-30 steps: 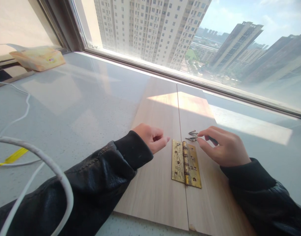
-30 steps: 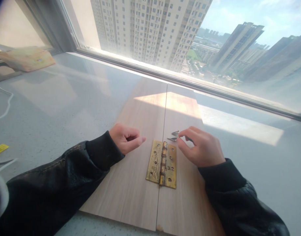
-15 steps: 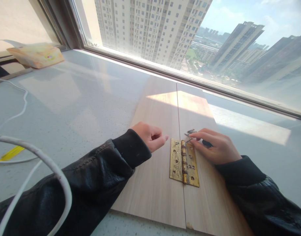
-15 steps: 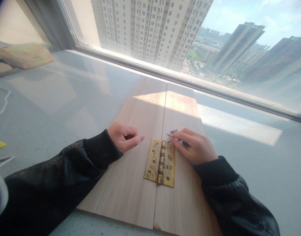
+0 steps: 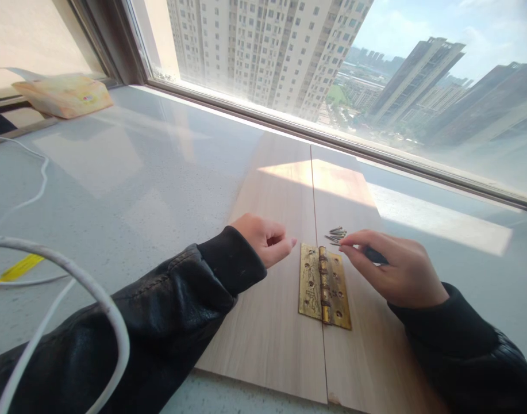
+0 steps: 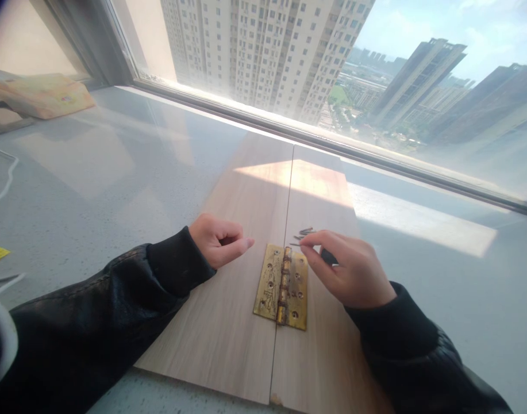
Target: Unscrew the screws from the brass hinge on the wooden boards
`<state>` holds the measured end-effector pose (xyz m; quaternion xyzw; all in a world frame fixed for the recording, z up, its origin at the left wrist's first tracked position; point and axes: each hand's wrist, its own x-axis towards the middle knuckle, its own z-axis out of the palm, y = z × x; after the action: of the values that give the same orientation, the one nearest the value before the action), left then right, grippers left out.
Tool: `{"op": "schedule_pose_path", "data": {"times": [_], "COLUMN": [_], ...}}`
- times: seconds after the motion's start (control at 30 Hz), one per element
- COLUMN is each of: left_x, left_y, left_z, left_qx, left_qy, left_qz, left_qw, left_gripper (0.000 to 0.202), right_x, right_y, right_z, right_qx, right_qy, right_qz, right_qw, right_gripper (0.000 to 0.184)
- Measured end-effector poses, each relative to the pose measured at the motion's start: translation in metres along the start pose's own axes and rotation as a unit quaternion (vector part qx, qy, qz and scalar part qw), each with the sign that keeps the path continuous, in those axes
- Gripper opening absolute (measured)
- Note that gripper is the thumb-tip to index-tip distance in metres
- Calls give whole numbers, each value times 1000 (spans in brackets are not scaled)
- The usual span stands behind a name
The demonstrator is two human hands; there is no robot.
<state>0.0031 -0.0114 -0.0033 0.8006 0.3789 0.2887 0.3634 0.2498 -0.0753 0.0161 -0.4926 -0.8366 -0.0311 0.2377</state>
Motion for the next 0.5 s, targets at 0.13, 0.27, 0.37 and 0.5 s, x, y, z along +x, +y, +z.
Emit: {"op": "schedule_pose_path", "data": {"times": [0.13, 0.27, 0.37, 0.5], "left_x": [0, 0, 0, -1], "left_y": [0, 0, 0, 0], "left_z": [0, 0, 0, 1], "left_qx": [2, -1, 0, 3], "left_qy": [1, 1, 6, 11], "left_qz": [2, 0, 4, 5], "left_qw": [1000, 1000, 1000, 1000], "left_gripper": [39, 39, 40, 40], "right_x": [6, 6, 5, 8], "right_y": [-22, -27, -27, -30], "right_z": [-5, -4, -2, 4], "right_qx": [55, 17, 12, 39], "right_qy": [-65, -83, -89, -50], "right_qz": [-40, -33, -31, -55], "right_qw": [996, 996, 995, 996], "right_gripper": [11, 11, 10, 17]}}
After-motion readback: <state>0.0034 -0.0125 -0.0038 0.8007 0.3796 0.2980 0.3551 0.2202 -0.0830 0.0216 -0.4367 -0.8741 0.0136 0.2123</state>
